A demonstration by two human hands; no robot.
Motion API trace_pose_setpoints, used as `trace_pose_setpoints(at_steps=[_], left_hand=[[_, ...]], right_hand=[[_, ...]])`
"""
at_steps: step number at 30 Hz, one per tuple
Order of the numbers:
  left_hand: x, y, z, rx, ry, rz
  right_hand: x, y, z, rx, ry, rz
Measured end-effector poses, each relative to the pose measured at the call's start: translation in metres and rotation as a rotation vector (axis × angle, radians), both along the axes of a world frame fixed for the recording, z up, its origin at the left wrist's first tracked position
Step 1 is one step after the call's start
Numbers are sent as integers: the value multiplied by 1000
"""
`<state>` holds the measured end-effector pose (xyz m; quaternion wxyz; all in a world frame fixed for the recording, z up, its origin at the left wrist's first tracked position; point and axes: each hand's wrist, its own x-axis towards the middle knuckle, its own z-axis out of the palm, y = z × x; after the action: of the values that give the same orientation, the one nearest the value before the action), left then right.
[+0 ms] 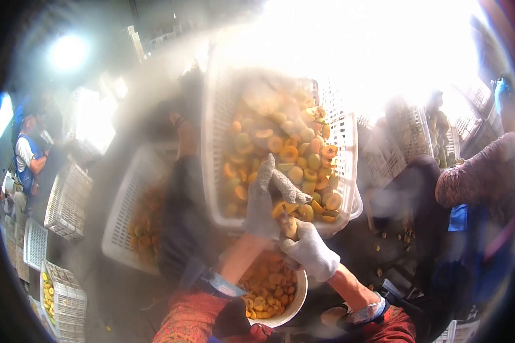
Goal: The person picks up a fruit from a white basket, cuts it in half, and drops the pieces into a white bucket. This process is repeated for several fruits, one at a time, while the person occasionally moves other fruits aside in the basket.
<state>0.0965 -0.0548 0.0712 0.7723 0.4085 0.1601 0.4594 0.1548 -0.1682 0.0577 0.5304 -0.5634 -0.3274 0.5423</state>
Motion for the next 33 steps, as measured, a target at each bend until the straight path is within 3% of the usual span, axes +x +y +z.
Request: trace_pose_setpoints(at_steps=[6, 8, 12, 13, 15, 19, 21, 24, 26, 27, 29, 30, 31, 32, 33], left_hand=[[-1, -5, 12, 75, 146, -13], [7, 3, 10, -193, 352, 43], [5, -6, 12, -238, 341, 36], [2, -6, 7, -248, 308, 4], [-1, -4, 1, -263, 273, -19], [0, -8, 3, -208, 265, -60], [5, -13, -3, -141, 283, -43], [10, -11, -18, -78, 417, 30], [1, -10, -2, -53, 393, -182], [-5, -14, 10, -48, 388, -181], [-14, -22, 27, 306, 307, -129], [-13, -20, 24, 298, 308, -126], [-10, -16, 20, 7, 258, -180], [-7, -11, 16, -283, 203, -231], [-6, 2, 3, -285, 203, -230]], right_hand=[[9, -2, 3, -61, -129, 102], [9, 4, -16, 361, -739, -139], [12, 2, -18, 307, -997, -143], [12, 2, -22, 307, -995, -143], [11, 1, -32, 134, -550, 25], [8, -2, -30, 51, -543, 76], [1, -2, -62, 225, -1081, -225], [8, -2, -61, 416, -1255, -133], [17, -6, 12, -294, -150, 234], [24, -11, 9, -153, 34, 326], [33, -15, -4, -18, -122, 381], [33, -15, -9, 112, -264, 438], [21, -13, 3, -26, -125, 268], [19, -10, -2, -32, -123, 274], [17, -8, -10, 126, -576, 203]])
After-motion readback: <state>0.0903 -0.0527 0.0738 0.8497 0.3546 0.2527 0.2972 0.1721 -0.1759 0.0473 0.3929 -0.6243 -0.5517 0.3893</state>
